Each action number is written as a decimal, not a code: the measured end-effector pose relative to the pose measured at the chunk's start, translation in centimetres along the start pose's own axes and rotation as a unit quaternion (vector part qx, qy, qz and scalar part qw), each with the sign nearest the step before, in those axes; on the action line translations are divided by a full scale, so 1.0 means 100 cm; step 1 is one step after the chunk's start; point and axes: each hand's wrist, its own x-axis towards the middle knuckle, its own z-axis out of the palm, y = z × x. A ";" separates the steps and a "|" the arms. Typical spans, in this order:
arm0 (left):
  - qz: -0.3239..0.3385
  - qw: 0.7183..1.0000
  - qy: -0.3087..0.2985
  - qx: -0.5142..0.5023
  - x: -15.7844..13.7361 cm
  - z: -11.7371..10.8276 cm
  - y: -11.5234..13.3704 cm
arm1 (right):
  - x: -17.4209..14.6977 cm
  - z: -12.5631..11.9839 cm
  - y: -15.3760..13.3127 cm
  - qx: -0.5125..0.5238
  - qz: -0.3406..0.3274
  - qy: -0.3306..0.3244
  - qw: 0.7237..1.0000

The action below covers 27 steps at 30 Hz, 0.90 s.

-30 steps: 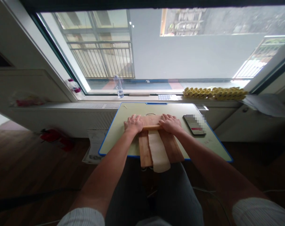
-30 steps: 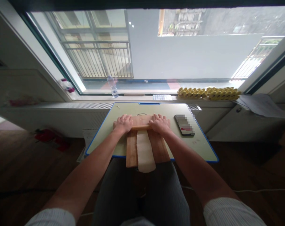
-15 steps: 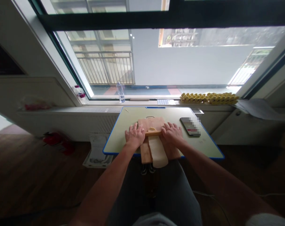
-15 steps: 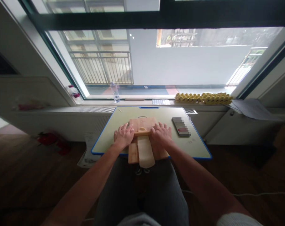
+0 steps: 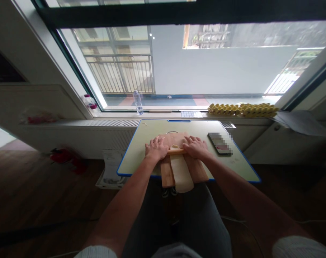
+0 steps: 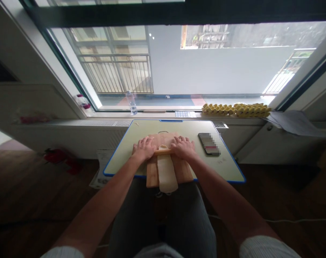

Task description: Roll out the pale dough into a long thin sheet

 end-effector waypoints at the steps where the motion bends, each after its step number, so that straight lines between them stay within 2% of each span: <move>1: 0.001 1.000 0.003 0.001 -0.001 0.001 0.000 | -0.003 0.001 0.001 -0.004 -0.004 0.002 1.000; 9: 0.006 0.999 0.048 -0.002 0.002 0.006 -0.002 | -0.002 0.004 0.000 -0.021 0.004 0.021 1.000; 20: -0.004 0.997 0.075 -0.017 0.029 0.002 -0.005 | 0.030 -0.004 0.000 0.023 0.038 -0.009 0.999; 23: -0.010 0.996 0.088 -0.015 0.038 -0.001 -0.002 | 0.041 -0.003 0.001 0.043 0.043 0.001 0.998; 27: -0.020 0.997 0.072 -0.013 0.054 -0.005 -0.001 | 0.056 0.001 0.004 0.049 0.046 0.022 0.998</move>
